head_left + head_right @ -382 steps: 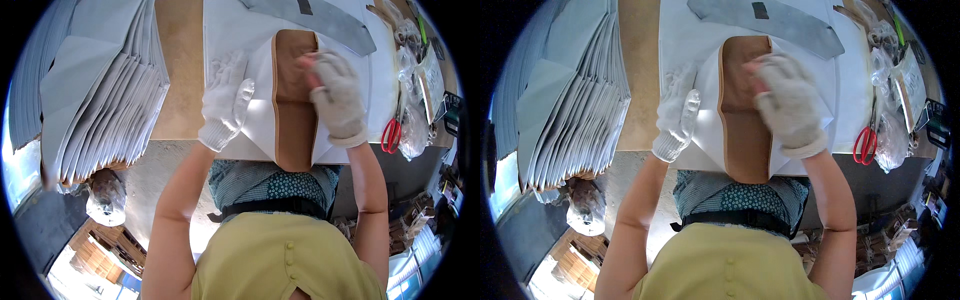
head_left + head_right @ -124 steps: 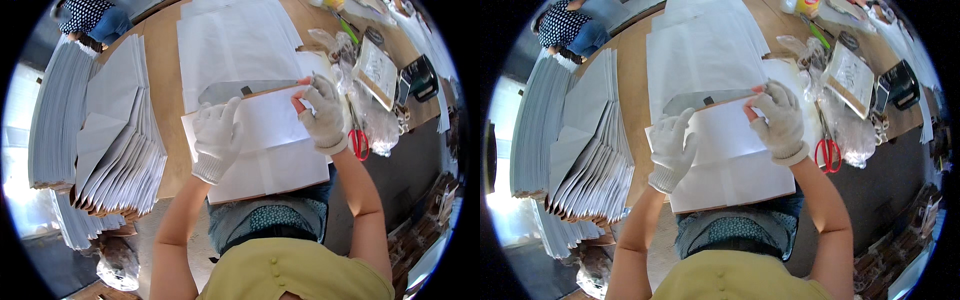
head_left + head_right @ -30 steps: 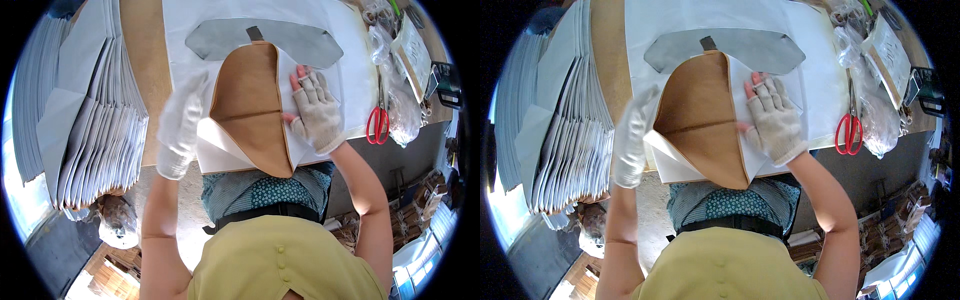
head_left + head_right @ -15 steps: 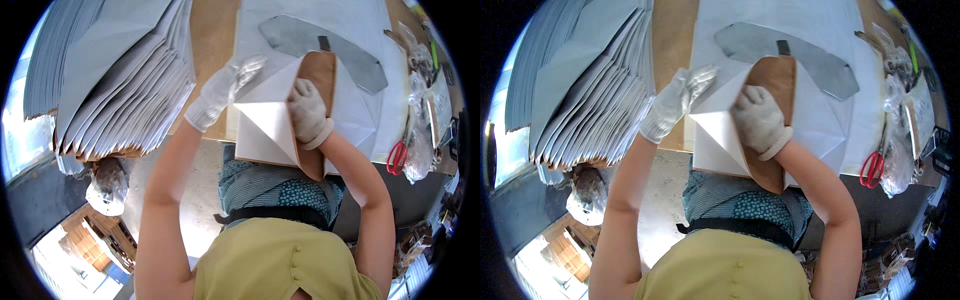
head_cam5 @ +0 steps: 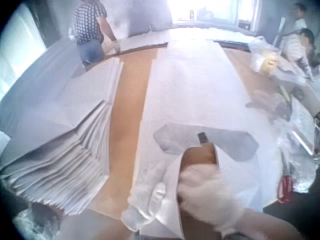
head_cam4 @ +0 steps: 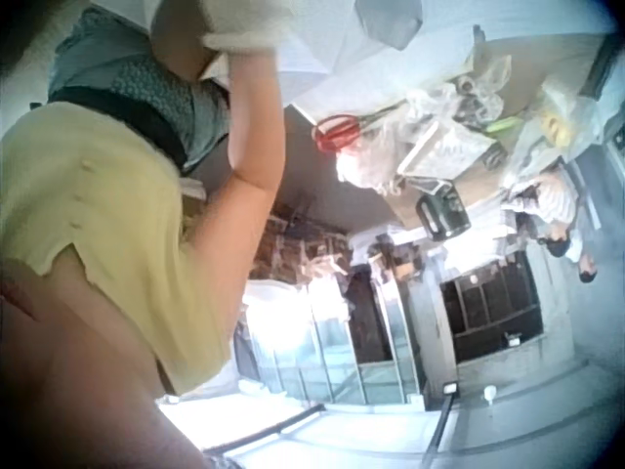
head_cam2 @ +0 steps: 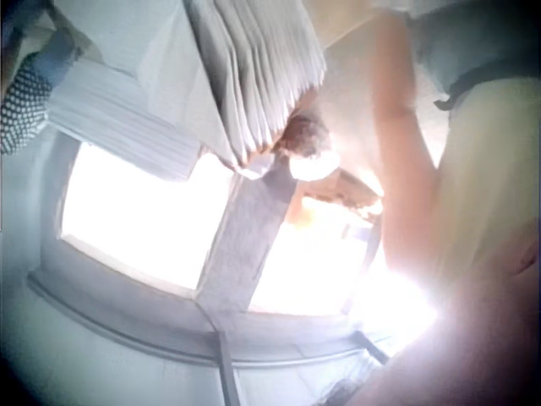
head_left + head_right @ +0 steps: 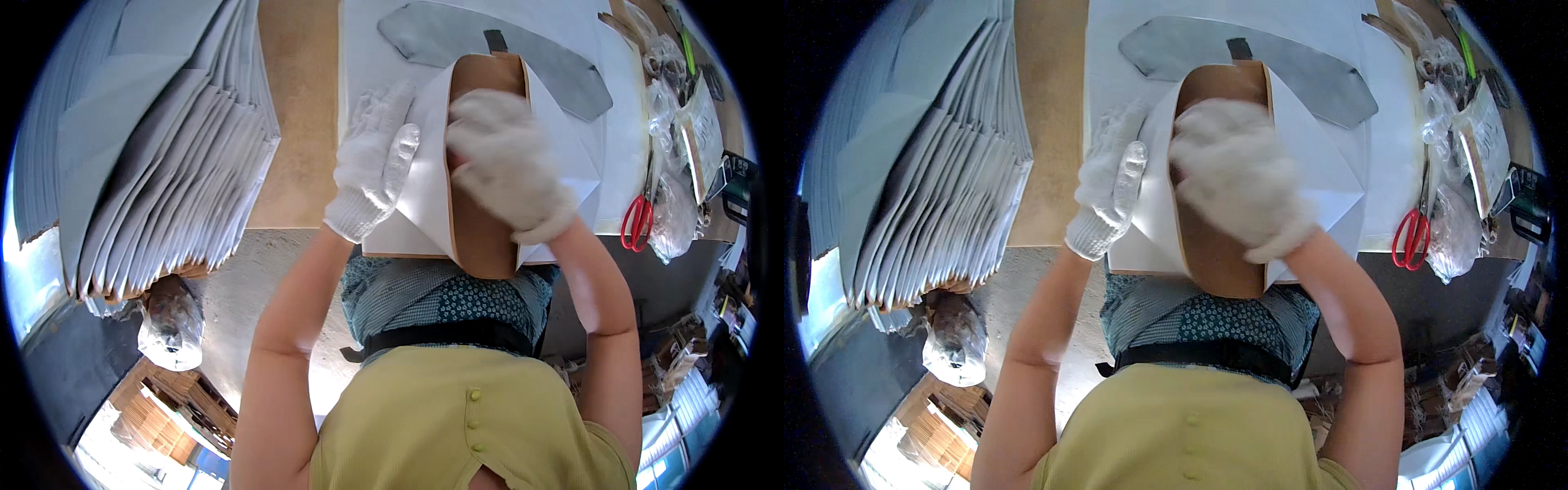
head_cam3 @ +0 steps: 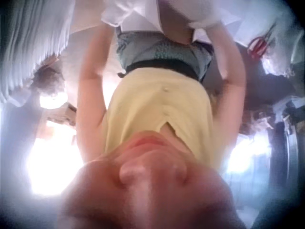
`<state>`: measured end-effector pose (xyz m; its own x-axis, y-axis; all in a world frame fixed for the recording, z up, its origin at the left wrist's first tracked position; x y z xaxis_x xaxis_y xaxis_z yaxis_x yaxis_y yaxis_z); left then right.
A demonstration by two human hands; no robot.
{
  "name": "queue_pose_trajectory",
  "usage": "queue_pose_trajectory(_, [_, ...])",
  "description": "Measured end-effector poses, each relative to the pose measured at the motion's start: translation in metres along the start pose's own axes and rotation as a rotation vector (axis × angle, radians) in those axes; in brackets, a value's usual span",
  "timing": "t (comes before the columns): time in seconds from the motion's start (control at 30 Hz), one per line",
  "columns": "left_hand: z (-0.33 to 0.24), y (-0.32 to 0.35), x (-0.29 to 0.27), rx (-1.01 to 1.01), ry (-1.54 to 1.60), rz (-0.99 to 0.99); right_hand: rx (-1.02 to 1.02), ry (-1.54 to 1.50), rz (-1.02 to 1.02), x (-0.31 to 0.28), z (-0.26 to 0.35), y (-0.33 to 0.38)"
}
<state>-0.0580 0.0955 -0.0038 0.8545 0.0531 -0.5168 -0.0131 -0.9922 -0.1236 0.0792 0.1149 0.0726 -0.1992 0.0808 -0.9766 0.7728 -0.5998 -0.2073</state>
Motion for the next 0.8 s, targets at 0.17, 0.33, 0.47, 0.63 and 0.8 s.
queue_pose_trajectory(0.17, [-0.012,-0.008,0.015,0.079,-0.201,0.035,0.171,0.047,-0.084,0.024,-0.064,0.078])
queue_pose_trajectory(0.33, [-0.019,-0.005,0.020,0.171,-0.373,0.100,-0.372,-0.331,0.143,0.041,0.049,0.106])
queue_pose_trajectory(0.47, [-0.021,-0.004,0.029,0.160,-0.466,0.156,-0.416,-0.402,0.101,0.039,0.056,0.102])
queue_pose_trajectory(0.63, [-0.038,-0.031,0.063,0.167,-0.447,0.223,-0.409,-0.461,0.132,0.041,0.055,0.102])
queue_pose_trajectory(0.8, [-0.050,-0.068,0.080,0.259,-0.421,0.131,-0.362,-0.345,0.003,0.031,0.034,0.081])
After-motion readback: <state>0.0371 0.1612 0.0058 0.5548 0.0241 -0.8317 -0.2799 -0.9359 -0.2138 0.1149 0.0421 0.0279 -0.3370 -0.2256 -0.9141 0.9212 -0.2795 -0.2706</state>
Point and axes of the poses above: each hand's wrist, its own y-axis away from the middle knuckle, its own x-axis out of the palm, z = x × y, the point moved 10 cm from there along -y, towards the middle knuckle, and after that the axes turned 13 degrees about y, right-handed, at the moved point
